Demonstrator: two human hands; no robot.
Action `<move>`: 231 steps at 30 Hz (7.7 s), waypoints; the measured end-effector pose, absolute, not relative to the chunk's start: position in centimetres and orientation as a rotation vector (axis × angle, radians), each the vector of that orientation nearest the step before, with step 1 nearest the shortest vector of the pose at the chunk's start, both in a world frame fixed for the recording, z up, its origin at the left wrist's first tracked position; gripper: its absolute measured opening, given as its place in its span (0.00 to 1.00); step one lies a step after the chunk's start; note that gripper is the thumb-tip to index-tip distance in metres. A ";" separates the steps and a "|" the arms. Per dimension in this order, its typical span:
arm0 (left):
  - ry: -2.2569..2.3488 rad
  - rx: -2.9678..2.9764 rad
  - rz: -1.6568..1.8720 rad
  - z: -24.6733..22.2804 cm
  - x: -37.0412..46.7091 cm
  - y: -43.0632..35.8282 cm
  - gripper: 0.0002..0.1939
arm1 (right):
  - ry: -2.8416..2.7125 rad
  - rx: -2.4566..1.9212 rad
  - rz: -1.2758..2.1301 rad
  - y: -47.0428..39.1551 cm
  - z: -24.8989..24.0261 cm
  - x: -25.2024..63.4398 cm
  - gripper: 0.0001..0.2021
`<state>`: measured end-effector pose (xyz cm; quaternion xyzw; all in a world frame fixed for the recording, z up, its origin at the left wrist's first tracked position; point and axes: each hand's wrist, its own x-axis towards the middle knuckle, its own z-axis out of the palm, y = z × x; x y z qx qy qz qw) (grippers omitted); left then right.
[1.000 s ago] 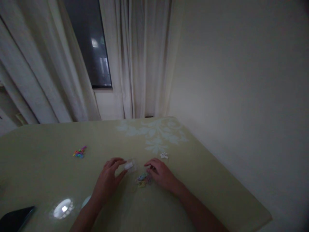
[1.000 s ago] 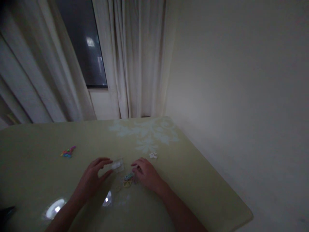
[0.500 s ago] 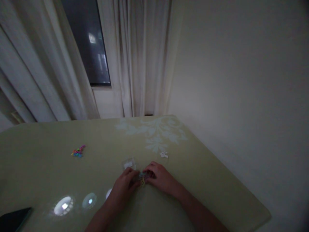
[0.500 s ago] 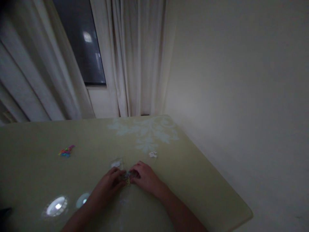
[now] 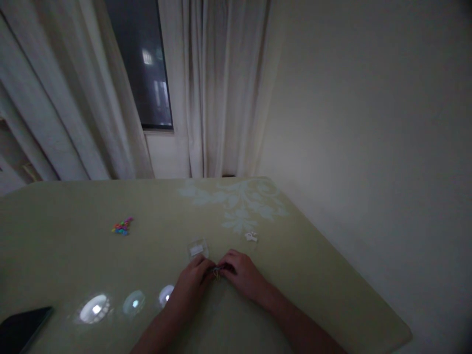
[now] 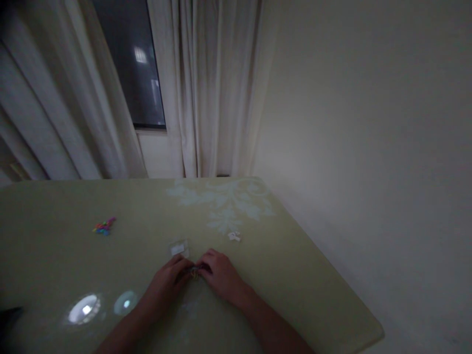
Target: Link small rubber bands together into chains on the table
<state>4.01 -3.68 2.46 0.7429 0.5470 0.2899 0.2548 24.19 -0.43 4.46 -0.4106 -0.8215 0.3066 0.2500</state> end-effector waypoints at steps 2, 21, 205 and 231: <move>1.499 2.016 0.797 2.5 4.1 -3.7 0.11 | -2.231 -1.116 0.833 -0.4 4.5 24.3 0.05; 1.352 1.721 0.818 3.4 2.1 -3.3 0.15 | -2.176 -1.089 0.737 -0.2 4.2 24.9 0.09; 1.145 1.690 1.204 5.7 1.6 -4.3 0.08 | -2.544 -1.185 0.804 -2.5 8.8 25.9 0.05; 1.082 1.707 1.090 6.0 3.0 -4.8 0.09 | -1.892 -0.995 1.418 -2.4 6.7 24.3 0.06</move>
